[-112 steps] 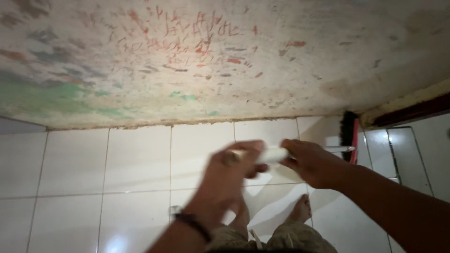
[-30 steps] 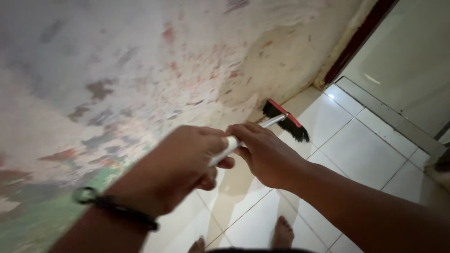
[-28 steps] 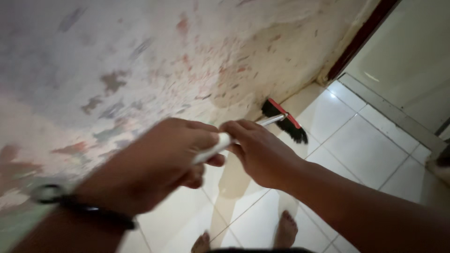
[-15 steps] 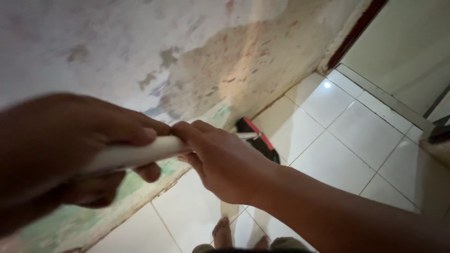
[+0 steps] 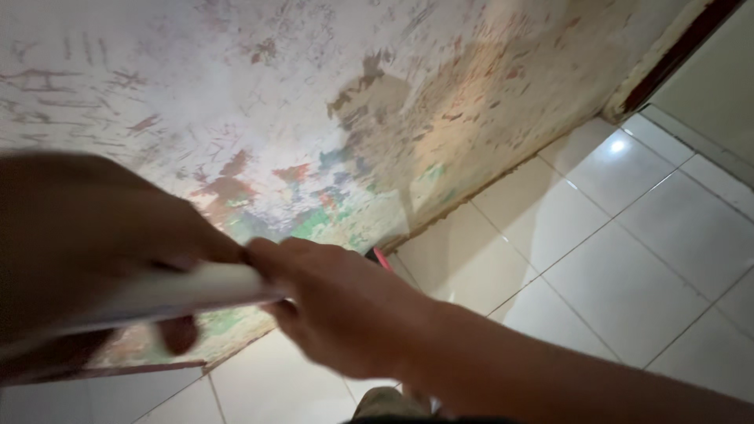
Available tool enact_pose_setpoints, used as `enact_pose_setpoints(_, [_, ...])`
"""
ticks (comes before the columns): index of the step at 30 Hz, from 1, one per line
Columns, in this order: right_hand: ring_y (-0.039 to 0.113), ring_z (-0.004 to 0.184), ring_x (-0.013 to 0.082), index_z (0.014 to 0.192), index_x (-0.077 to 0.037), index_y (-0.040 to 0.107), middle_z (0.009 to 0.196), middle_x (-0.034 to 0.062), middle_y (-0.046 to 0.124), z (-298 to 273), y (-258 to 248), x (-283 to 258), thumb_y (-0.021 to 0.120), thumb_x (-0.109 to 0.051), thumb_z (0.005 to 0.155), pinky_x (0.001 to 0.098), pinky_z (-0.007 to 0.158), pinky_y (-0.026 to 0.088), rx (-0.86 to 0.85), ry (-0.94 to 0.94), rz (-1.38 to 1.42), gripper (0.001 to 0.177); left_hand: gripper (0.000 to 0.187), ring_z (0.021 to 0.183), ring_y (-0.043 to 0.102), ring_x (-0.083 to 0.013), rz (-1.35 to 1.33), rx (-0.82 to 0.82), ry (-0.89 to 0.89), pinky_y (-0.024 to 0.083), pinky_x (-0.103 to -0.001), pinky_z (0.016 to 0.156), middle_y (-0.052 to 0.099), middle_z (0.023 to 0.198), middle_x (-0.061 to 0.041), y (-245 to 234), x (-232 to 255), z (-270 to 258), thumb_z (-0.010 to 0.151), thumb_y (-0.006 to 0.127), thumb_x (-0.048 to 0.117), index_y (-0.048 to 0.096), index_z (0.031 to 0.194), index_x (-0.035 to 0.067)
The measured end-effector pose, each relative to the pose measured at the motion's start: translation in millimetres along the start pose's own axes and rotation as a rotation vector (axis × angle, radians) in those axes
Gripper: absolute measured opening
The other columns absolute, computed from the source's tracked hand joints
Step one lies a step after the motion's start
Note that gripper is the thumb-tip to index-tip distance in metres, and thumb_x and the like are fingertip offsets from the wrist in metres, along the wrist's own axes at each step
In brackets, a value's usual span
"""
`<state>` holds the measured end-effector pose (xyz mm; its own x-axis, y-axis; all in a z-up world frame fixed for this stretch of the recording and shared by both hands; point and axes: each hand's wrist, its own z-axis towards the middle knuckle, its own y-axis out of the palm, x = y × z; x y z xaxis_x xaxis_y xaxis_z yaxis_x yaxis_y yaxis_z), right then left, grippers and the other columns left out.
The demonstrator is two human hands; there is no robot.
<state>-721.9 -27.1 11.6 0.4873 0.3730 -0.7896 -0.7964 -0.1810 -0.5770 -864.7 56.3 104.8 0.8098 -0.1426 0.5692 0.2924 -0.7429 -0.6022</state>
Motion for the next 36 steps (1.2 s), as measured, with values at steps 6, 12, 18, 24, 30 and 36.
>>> enact_pose_setpoints(6, [0.069, 0.099, 0.0328, 0.128, -0.014, 0.056, 0.103, 0.0136, 0.073, -28.2, 14.7, 59.4, 0.06, -0.01, 0.092, 0.0441, 0.082, 0.053, -0.147, 0.299, -0.067, 0.036, 0.031, 0.046, 0.055, -0.0163, -0.095, -0.113, -0.248, 0.047, -0.033, 0.046, 0.083, 0.082, -0.015, 47.5, -25.6, 34.8, 0.101, 0.058, 0.028, 0.083, 0.109, 0.01])
enact_pose_setpoints(12, [0.069, 0.108, 0.0286, 0.123, -0.017, 0.067, 0.116, 0.0083, 0.074, -78.4, 7.1, 146.4, 0.057, -0.005, 0.088, 0.0422, 0.091, 0.053, -0.06, 0.412, -0.289, 0.038, 0.038, 0.064, 0.066, -0.0161, -0.814, -0.195, -0.144, 0.055, -0.035, 0.055, 0.071, 0.086, -0.013, 154.1, -47.9, 98.9, 0.093, 0.06, 0.026, 0.07, 0.108, -0.007])
enact_pose_setpoints(18, [0.065, 0.117, 0.0224, 0.132, -0.022, 0.064, 0.125, 0.0023, 0.069, -68.6, -34.9, 164.1, 0.058, -0.009, 0.091, 0.0391, 0.102, 0.051, -0.163, 0.824, -0.495, 0.043, 0.042, 0.071, 0.071, -0.0202, -0.991, -0.318, 0.007, 0.056, -0.031, 0.066, 0.068, 0.096, -0.013, 163.0, -21.5, 149.6, 0.098, 0.055, 0.022, 0.063, 0.125, -0.008])
enact_pose_setpoints(24, [0.059, 0.125, 0.023, 0.137, -0.018, 0.058, 0.13, 0.0066, 0.064, 3.0, -43.2, 136.2, 0.059, -0.014, 0.093, 0.0403, 0.108, 0.047, -0.105, 0.683, -0.357, 0.044, 0.047, 0.077, 0.067, -0.0217, -0.945, -0.305, 0.105, 0.058, -0.036, 0.076, 0.071, 0.098, -0.014, 65.1, -46.4, 138.9, 0.095, 0.042, 0.029, 0.063, 0.126, 0.001])
enact_pose_setpoints(30, [0.056, 0.128, 0.0336, 0.159, -0.009, 0.041, 0.141, 0.017, 0.061, 65.0, -11.5, 87.6, 0.06, -0.002, 0.09, 0.0487, 0.107, 0.04, -0.096, 0.159, -0.112, 0.072, 0.056, 0.054, 0.053, -0.0198, -1.139, -0.51, 0.552, 0.048, -0.033, 0.046, 0.062, 0.075, -0.015, -15.6, -113.0, 116.2, 0.104, 0.051, 0.037, 0.071, 0.124, -0.011])
enact_pose_setpoints(36, [0.062, 0.115, 0.034, 0.13, -0.01, 0.051, 0.118, 0.0141, 0.064, 95.4, 29.8, 40.2, 0.063, -0.011, 0.092, 0.0445, 0.096, 0.05, -0.144, 0.308, -0.051, 0.04, 0.053, 0.066, 0.073, -0.0254, -0.974, -0.66, 0.395, 0.06, -0.034, 0.049, 0.075, 0.09, -0.024, -67.9, -164.4, 102.5, 0.102, 0.059, 0.038, 0.074, 0.119, -0.01])
